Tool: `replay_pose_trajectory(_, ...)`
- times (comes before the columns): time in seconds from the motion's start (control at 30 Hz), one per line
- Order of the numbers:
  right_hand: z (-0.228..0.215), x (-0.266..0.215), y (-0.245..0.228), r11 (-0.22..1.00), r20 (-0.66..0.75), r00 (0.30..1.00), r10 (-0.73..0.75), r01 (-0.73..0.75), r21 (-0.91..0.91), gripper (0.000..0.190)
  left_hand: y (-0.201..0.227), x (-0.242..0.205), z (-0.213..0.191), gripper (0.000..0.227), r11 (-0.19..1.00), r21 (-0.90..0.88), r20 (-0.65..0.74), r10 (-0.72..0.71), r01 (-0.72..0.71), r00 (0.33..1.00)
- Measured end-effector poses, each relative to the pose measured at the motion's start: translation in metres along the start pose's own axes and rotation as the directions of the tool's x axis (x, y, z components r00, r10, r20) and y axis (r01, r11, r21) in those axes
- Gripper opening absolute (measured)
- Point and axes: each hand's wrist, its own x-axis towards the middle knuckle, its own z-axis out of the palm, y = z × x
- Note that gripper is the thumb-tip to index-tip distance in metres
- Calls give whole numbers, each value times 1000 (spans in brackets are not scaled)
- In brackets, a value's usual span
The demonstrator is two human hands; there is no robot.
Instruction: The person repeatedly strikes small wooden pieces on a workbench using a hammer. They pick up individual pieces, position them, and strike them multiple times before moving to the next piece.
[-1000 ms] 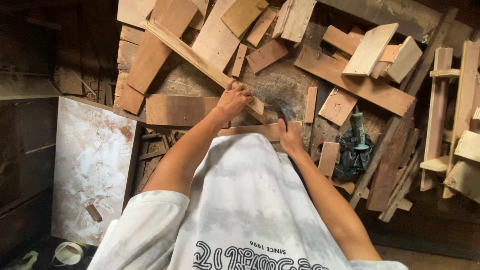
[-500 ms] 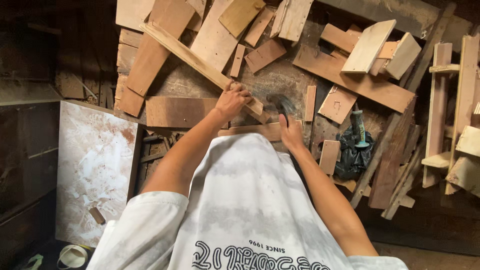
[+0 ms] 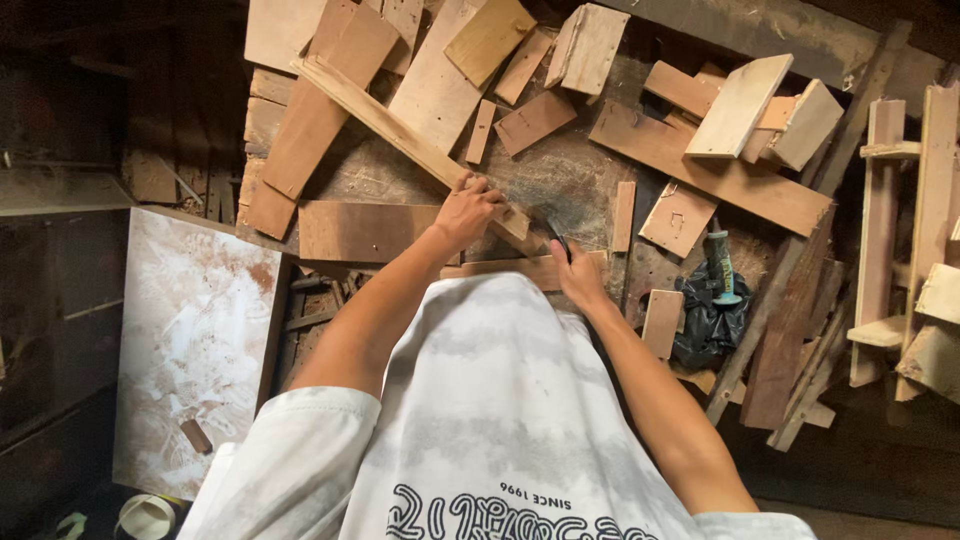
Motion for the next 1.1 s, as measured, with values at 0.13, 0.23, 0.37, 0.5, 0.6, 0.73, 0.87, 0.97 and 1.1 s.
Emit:
replay_pose_trajectory(0.13, 6, -5, 0, 997, -51, 996, -72, 72, -5, 63, -3, -3, -1, 27, 999, -34, -69, 6, -9, 998)
replay_pose_trajectory(0.23, 3, -8, 3, 989, -73, 986, -148, 149, 0, 61, 1, -1, -1, 35, 1000, 12, 15, 13, -13, 1000)
replay_pose_trajectory(0.37, 6, 1, -5, 999, -104, 995, 0, 5, 43, 58, -5, -8, -8, 33, 999, 37, -15, 15, -14, 1000)
replay_pose_trajectory(0.5, -3, 1, -3, 993, -109, 988, -111, 115, 31, 58, 1, -4, -5, 41, 1000, 24, -27, 18, -17, 999)
replay_pose_trajectory(0.6, -2, -3, 6, 985, -76, 984, -161, 165, 49, 58, 2, -4, -5, 44, 999, 42, -6, 15, -15, 1000)
replay_pose_trajectory(0.73, 12, -7, 23, 974, -122, 966, -226, 227, -7, 58, -1, -4, -8, 46, 998, 58, -15, 19, -18, 1000)
replay_pose_trajectory(0.87, 16, -8, 35, 997, -92, 994, -66, 63, -41, 58, -1, -1, -7, 44, 999, 32, 68, 24, -26, 997)
replay_pose_trajectory(0.97, 15, -8, 32, 998, -171, 983, -58, 62, 18, 61, -1, -4, -7, 45, 998, 44, 30, 37, -38, 999)
replay_pose_trajectory(1.1, 5, -9, 25, 994, -64, 993, -96, 99, 40, 64, -1, 1, -8, 42, 999, 13, 33, 34, -35, 999)
